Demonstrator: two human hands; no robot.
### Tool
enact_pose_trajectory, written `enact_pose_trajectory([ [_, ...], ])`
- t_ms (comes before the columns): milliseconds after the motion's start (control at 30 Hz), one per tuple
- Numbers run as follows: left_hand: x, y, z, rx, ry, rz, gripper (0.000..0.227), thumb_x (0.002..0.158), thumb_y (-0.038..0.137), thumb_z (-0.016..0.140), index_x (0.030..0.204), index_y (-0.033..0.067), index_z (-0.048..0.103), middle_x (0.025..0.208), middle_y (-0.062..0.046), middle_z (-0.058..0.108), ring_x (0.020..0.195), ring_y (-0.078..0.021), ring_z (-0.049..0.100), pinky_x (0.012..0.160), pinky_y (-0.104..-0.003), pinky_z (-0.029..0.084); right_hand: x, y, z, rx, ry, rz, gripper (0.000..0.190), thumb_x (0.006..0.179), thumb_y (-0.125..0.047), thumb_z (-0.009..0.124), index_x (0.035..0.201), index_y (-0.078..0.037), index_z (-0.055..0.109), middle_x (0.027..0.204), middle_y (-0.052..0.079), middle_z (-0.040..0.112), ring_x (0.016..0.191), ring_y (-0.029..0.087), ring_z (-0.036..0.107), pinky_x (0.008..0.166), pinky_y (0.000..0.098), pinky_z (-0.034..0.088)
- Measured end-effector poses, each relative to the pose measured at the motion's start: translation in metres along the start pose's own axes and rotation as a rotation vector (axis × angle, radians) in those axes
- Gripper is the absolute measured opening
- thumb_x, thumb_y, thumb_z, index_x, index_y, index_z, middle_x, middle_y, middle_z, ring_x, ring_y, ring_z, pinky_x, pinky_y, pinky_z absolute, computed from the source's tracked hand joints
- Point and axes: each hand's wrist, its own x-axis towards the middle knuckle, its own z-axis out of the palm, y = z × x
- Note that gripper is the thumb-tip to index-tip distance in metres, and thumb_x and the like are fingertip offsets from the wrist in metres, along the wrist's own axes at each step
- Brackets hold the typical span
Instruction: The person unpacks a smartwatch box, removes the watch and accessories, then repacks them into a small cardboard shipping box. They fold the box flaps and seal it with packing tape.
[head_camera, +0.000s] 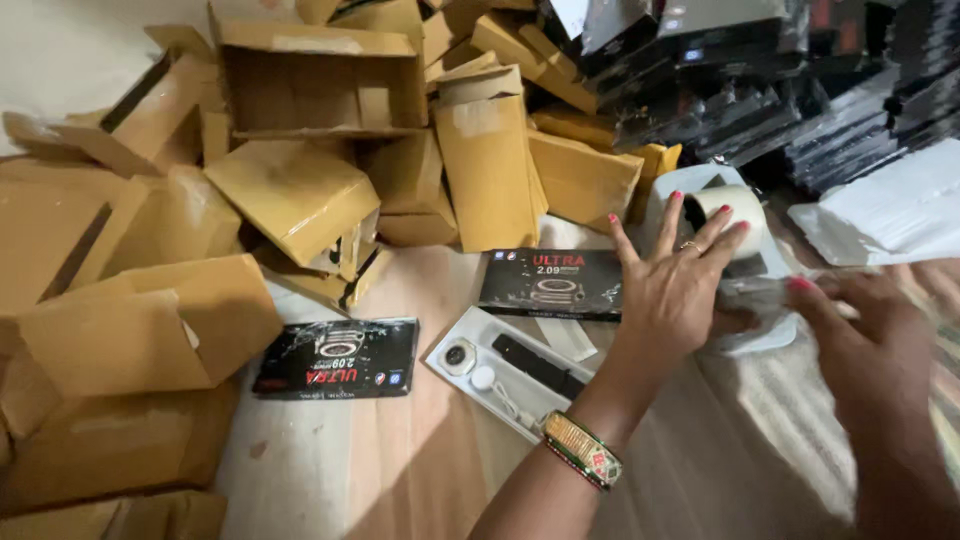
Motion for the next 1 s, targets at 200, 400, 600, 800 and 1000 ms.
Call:
enact_pose_trajectory([
  [200,0.009,0.004,-0.006,-0.199,-0.288,-0.036,0.087,0.065,0.063,0.08,0.143,0.0373,0.054,0.162,0.009,0.039,0.159,-0.0279,0.016,0.118,-0.082,-0.002,-0.034,-0.002,-0.031,0.266,-0.116,0.181,0.022,0.102,-0.018,0.068,0.096,0.003,0.07,0.09,0.007,0.075,0.081,0.01,0.063,0.072,0.0255,0.049],
  [400,0.005,0.002,-0.014,-0.244,-0.316,-0.02,0.095,0.059,0.055,0.087,0.144,0.0339,0.051,0.165,0.004,0.031,0.157,-0.0287,0.012,0.112,-0.081,-0.001,-0.029,0.01,-0.028,-0.246,-0.07,0.376,0.015,0.095,-0.013,0.076,0.101,0.001,0.075,0.082,0.013,0.076,0.064,0.022,0.064,0.054,0.0363,0.047],
  [600,-0.026,-0.089,-0.036,-0.489,-0.138,-0.13,0.074,0.07,0.032,0.088,0.137,0.0127,0.063,0.148,-0.021,0.053,0.145,-0.041,0.036,0.114,-0.066,0.026,-0.011,0.03,-0.045,-0.074,-0.15,0.036,0.016,0.099,-0.012,0.07,0.107,0.003,0.068,0.09,0.014,0.076,0.081,0.021,0.072,0.068,0.0343,0.056],
  [800,-0.079,-0.17,-0.08,-0.376,-0.279,-0.386,0.035,0.067,0.03,0.088,0.094,0.0094,0.077,0.108,-0.014,0.073,0.112,-0.0308,0.064,0.099,-0.042,0.049,-0.02,-0.043,-0.004,0.197,-0.423,0.108,0.018,0.089,-0.014,0.069,0.103,-0.002,0.071,0.084,0.014,0.077,0.076,0.016,0.072,0.067,0.0319,0.058],
  [1000,-0.102,-0.171,-0.091,-0.249,-0.32,-0.375,0.03,0.058,0.023,0.09,0.084,0.0141,0.08,0.134,-0.014,0.063,0.136,-0.0332,0.047,0.111,-0.056,0.033,-0.025,-0.127,0.094,0.165,-0.743,0.09,0.02,0.089,-0.022,0.071,0.091,-0.002,0.073,0.069,0.007,0.076,0.06,0.013,0.065,0.054,0.03,0.05],
])
